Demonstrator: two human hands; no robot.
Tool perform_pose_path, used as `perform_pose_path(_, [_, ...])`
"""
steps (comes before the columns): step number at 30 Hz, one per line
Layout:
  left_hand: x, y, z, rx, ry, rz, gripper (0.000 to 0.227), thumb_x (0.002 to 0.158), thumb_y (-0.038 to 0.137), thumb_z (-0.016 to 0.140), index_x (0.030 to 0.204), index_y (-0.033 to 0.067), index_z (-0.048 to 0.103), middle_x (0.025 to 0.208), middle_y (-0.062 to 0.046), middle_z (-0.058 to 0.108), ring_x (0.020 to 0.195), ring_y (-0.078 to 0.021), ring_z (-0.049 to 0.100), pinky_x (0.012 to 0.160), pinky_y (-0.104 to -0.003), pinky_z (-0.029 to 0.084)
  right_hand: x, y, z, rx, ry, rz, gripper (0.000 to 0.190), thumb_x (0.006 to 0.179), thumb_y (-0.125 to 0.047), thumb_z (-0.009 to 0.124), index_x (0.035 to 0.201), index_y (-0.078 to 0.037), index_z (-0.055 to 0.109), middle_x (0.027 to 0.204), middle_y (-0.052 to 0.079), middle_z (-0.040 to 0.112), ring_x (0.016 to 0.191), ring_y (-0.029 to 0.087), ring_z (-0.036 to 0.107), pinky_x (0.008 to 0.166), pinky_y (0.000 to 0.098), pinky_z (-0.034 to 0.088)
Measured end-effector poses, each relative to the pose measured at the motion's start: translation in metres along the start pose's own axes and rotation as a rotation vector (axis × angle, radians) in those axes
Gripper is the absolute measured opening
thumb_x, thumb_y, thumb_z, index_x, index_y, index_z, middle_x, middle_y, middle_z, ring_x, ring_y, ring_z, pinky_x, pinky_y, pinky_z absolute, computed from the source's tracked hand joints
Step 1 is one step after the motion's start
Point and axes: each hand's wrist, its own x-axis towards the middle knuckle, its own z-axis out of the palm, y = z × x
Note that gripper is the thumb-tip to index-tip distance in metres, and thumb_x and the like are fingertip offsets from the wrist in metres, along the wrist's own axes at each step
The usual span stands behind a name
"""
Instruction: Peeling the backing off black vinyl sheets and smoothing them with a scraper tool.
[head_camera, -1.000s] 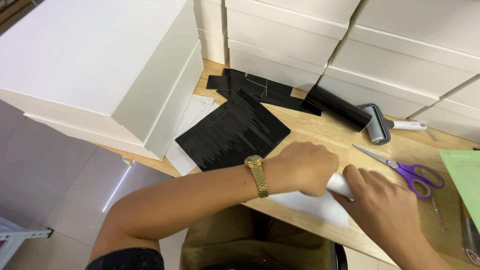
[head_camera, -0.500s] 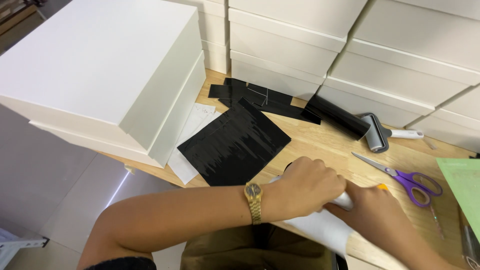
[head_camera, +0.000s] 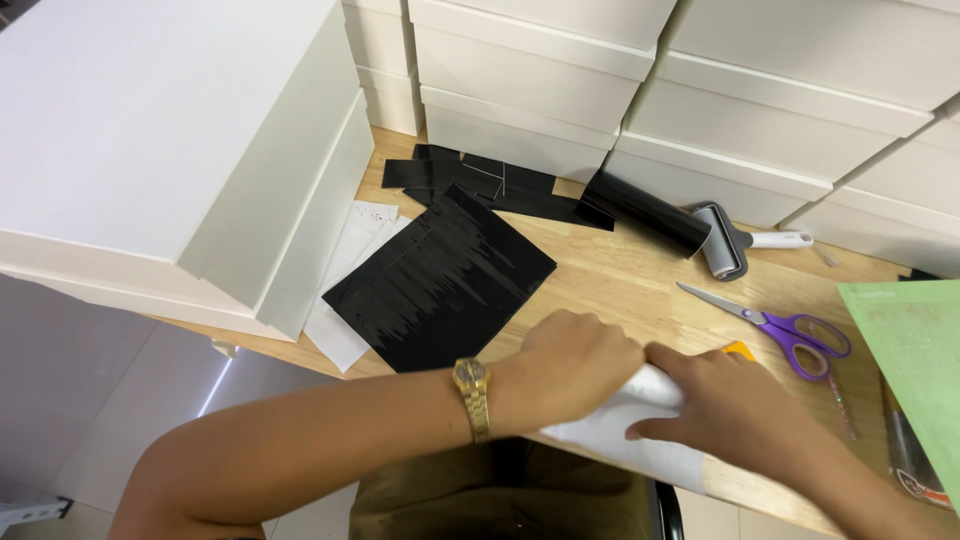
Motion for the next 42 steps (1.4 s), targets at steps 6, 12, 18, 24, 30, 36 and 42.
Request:
perform_pose_path(6, [0.008, -0.001, 0.001, 0.023, -0.023, -0.026, 0.063, 0.062, 0.049, 0.091, 0.111, 0.0155, 0.068, 0.103, -0.006, 0.075, 0.090, -0.0293, 0.072, 0.065, -0.044, 0.056, 0.003, -0.002, 0.005, -0.138, 0.245, -0.005, 0.056, 0.075, -0.075, 0.073, 0.102, -0.028, 0.058, 0.089, -0.001, 0.073, 0.089, 0.029, 0.072, 0.066, 0.0428, 0.052])
perform_pose_path(12, [0.003, -0.002, -0.028, -0.089, -0.133, -0.118, 0.030, 0.078, 0.031, 0.074, 0.103, 0.0146, 0.075, 0.098, -0.006, 0.075, 0.086, -0.0302, 0.073, 0.064, -0.045, 0.056, -0.003, -0.002, 0.015, -0.002, 0.307, -0.149, 0.064, 0.068, -0.072, 0.082, 0.111, -0.031, 0.059, 0.080, -0.003, 0.075, 0.079, 0.024, 0.072, 0.064, 0.0370, 0.051])
perform_pose_path(18, [0.010, -0.002, 0.004, -0.017, 0.016, -0.005, 0.052, 0.065, 0.043, 0.090, 0.104, 0.0141, 0.069, 0.092, -0.004, 0.077, 0.084, -0.0299, 0.073, 0.064, -0.048, 0.054, 0.009, 0.000, 0.008, 0.030, 0.189, 0.018, 0.045, 0.073, -0.066, 0.079, 0.093, -0.030, 0.063, 0.077, -0.004, 0.076, 0.077, 0.028, 0.072, 0.065, 0.0408, 0.049])
perform_pose_path(24, [0.007, -0.014, -0.017, -0.169, -0.251, -0.083, 0.070, 0.058, 0.056, 0.087, 0.112, 0.0132, 0.072, 0.109, -0.010, 0.073, 0.094, -0.0314, 0.071, 0.073, -0.045, 0.057, 0.011, 0.007, 0.028, -0.110, 0.268, -0.105, 0.066, 0.070, -0.079, 0.078, 0.102, -0.029, 0.051, 0.088, -0.004, 0.073, 0.084, 0.031, 0.071, 0.065, 0.0490, 0.053])
perform_pose_path(30, [0.010, -0.009, -0.018, -0.042, -0.197, -0.042, 0.069, 0.065, 0.049, 0.089, 0.119, 0.0128, 0.066, 0.108, -0.007, 0.074, 0.092, -0.0301, 0.073, 0.068, -0.045, 0.058, 0.016, 0.008, 0.016, 0.035, 0.032, -0.036, 0.062, 0.064, -0.071, 0.086, 0.110, -0.036, 0.061, 0.095, -0.004, 0.079, 0.094, 0.025, 0.072, 0.080, 0.0390, 0.051])
perform_pose_path(36, [0.012, -0.029, -0.051, -0.501, -0.657, -0.073, 0.056, 0.058, 0.053, 0.077, 0.095, 0.0117, 0.068, 0.086, -0.001, 0.068, 0.072, -0.0171, 0.062, 0.062, -0.028, 0.046, 0.008, 0.014, 0.038, -0.256, 0.577, -0.201, 0.051, 0.074, -0.068, 0.076, 0.087, -0.025, 0.051, 0.069, -0.006, 0.065, 0.062, 0.027, 0.066, 0.047, 0.0442, 0.043])
perform_pose_path(42, [0.014, -0.030, -0.039, -0.485, -0.570, -0.128, 0.050, 0.069, 0.045, 0.075, 0.107, 0.0121, 0.069, 0.098, -0.005, 0.072, 0.084, -0.0200, 0.067, 0.068, -0.032, 0.052, 0.019, 0.017, 0.047, -0.376, 0.678, -0.157, 0.031, 0.092, -0.045, 0.067, 0.084, -0.021, 0.049, 0.065, -0.002, 0.058, 0.061, 0.029, 0.060, 0.052, 0.0431, 0.042])
